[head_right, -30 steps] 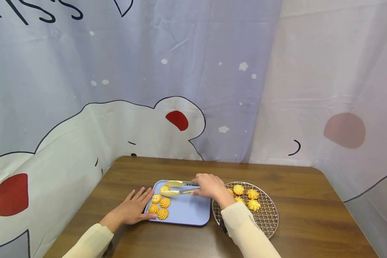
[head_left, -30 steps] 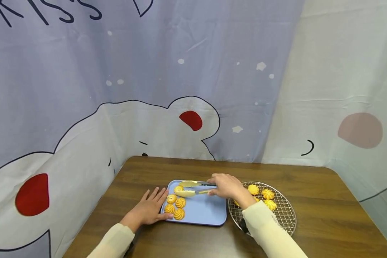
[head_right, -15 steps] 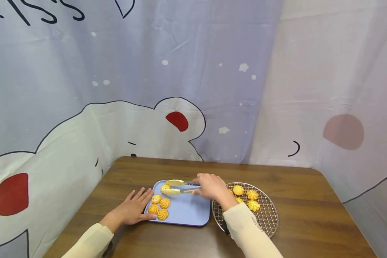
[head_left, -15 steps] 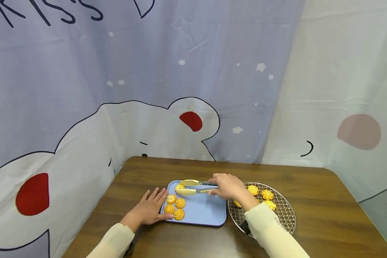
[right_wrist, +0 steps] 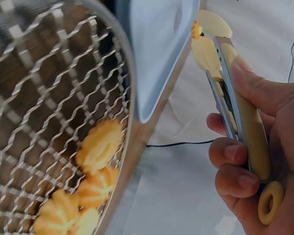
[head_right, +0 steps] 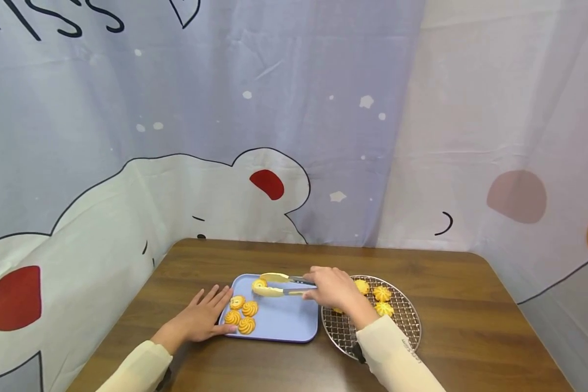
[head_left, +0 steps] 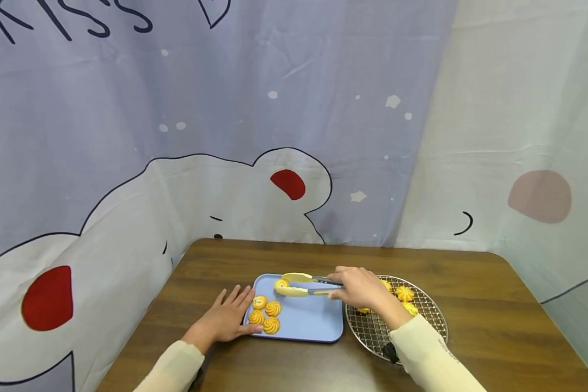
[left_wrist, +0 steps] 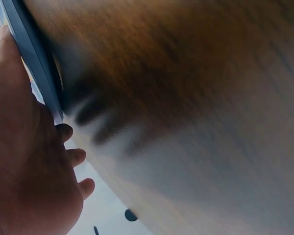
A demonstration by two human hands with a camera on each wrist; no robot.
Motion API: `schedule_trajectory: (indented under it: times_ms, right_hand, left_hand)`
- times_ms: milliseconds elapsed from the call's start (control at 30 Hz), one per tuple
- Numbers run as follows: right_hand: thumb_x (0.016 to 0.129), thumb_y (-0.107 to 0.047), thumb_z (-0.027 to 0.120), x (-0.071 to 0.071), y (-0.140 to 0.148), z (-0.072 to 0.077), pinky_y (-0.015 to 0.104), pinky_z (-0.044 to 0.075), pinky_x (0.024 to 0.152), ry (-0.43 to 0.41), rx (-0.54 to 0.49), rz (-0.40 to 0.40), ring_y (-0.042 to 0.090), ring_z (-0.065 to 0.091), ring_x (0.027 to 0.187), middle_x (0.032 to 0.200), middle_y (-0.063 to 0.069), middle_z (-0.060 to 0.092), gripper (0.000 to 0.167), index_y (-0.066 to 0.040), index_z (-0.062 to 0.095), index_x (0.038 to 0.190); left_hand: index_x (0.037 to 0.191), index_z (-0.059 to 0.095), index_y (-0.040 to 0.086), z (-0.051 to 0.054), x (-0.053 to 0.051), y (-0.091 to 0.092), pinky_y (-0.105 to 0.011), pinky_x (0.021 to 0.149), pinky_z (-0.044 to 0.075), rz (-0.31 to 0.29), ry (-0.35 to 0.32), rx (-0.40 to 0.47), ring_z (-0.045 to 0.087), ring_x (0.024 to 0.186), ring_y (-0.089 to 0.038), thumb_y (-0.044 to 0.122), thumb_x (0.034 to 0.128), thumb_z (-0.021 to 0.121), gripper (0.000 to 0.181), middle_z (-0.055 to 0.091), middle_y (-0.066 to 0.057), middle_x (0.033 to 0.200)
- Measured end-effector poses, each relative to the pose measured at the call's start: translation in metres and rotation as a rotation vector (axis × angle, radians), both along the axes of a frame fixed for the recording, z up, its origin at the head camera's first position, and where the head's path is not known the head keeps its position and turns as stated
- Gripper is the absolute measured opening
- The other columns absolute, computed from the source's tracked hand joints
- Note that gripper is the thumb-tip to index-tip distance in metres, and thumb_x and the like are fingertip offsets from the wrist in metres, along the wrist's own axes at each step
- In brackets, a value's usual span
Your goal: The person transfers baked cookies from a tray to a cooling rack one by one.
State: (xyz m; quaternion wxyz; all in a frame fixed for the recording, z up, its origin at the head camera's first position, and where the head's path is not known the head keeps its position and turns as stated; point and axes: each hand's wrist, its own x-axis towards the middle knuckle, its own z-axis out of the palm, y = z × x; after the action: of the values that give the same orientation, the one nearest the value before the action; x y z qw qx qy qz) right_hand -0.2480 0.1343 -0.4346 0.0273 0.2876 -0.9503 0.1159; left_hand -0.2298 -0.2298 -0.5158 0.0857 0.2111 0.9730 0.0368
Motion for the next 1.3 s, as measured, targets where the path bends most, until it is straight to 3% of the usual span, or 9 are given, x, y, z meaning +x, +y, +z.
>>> schedule_trajectory:
  times_ms: [233,467,667,867,1133,1300]
  right_hand:
    - [0.089,-0.039,0.077,0.012,0.021,-0.003,0.034,0.050,0.065,0.020,-0.008,-0.010,0.012,0.059,0.074,0.103,-0.002,0.067,0.049,-0.015,0.070,0.131]
    - [0.086,-0.038,0.079,0.031,0.043,-0.006,0.028,0.046,0.061,0.088,-0.028,-0.010,0.007,0.052,0.067,0.095,-0.005,0.065,0.048,-0.014,0.072,0.128]
    - [0.085,-0.039,0.079,0.051,0.065,-0.001,0.036,0.056,0.072,0.146,-0.049,-0.042,0.015,0.067,0.085,0.110,-0.005,0.070,0.049,-0.016,0.072,0.128]
    - [0.084,-0.039,0.080,0.069,0.089,-0.001,0.030,0.053,0.067,0.164,-0.076,-0.063,0.006,0.060,0.079,0.102,-0.010,0.068,0.049,-0.014,0.073,0.126]
    - [0.084,-0.041,0.080,0.090,0.108,-0.008,0.049,0.057,0.085,0.172,-0.098,-0.127,0.031,0.070,0.105,0.123,0.007,0.071,0.050,-0.014,0.073,0.126]
    - [0.083,-0.042,0.081,0.104,0.116,-0.011,0.044,0.059,0.078,0.204,-0.103,-0.139,0.023,0.071,0.095,0.116,0.001,0.072,0.048,-0.014,0.075,0.122]
  left_hand:
    - [0.161,0.026,0.009,0.002,0.001,0.001,-0.061,0.121,0.013,-0.001,0.009,0.007,0.019,0.154,-0.037,0.081,0.0893,0.043,0.103,0.027,-0.011,0.166]
    - [0.161,0.027,0.007,0.000,0.005,0.001,-0.062,0.121,0.013,-0.010,0.010,0.019,0.019,0.153,-0.039,0.078,0.0901,0.047,0.102,0.027,-0.013,0.166]
    - [0.160,0.029,0.006,-0.005,0.002,-0.002,-0.063,0.120,0.013,-0.030,0.069,0.011,0.020,0.153,-0.040,0.078,0.0900,0.046,0.102,0.028,-0.014,0.165]
    - [0.160,0.029,0.006,-0.002,0.001,-0.001,-0.064,0.120,0.013,-0.039,0.079,0.015,0.020,0.153,-0.040,0.078,0.0902,0.047,0.102,0.028,-0.015,0.165]
    - [0.159,0.029,0.003,0.005,0.003,-0.002,-0.065,0.119,0.012,-0.042,0.060,0.036,0.021,0.152,-0.043,0.076,0.0915,0.046,0.101,0.029,-0.018,0.164]
    - [0.161,0.026,0.006,-0.001,0.002,-0.003,-0.064,0.120,0.012,-0.035,0.052,0.023,0.019,0.153,-0.040,0.080,0.0899,0.043,0.104,0.027,-0.016,0.165]
